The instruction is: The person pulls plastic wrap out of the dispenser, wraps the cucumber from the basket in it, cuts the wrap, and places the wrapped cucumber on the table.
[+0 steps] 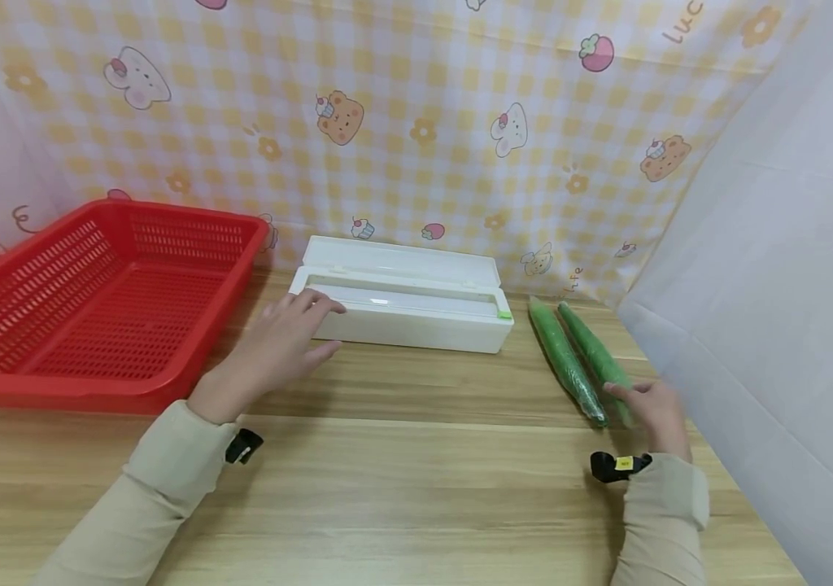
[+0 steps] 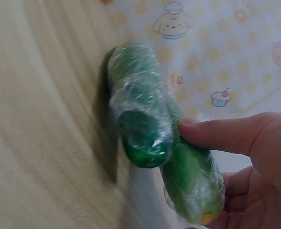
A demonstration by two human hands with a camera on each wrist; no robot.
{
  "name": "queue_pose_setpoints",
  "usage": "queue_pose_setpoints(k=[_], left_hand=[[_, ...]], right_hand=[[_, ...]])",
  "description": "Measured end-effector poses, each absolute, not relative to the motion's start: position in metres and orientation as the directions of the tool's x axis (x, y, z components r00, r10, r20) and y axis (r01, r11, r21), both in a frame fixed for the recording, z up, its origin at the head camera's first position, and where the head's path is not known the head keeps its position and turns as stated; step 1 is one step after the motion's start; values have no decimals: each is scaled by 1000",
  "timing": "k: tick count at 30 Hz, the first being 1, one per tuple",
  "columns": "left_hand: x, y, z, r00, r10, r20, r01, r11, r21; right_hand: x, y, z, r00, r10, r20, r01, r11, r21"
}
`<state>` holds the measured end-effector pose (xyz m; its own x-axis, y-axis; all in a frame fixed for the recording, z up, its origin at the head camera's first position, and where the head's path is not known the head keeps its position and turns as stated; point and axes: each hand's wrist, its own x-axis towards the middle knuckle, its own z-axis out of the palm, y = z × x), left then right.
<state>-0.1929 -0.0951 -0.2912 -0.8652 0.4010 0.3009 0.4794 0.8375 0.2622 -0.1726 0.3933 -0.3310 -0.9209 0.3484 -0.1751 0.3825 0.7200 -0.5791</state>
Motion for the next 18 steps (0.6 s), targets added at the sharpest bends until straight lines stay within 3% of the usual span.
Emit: queue_pose_setpoints(k=[10, 15, 18], left_hand=[[-205, -101, -297, -937, 307, 168, 349, 847, 401], [-211, -103, -302, -954, 288, 81, 295, 863, 411], [-213, -104, -305, -954, 285, 92, 297, 866, 402]], right_hand=[[-176, 395, -339, -910, 337, -243, 415, 709, -570], [-175, 395, -335, -907, 282, -314, 418, 707, -570], [-176, 395, -331, -905, 267, -330, 417, 708, -570]])
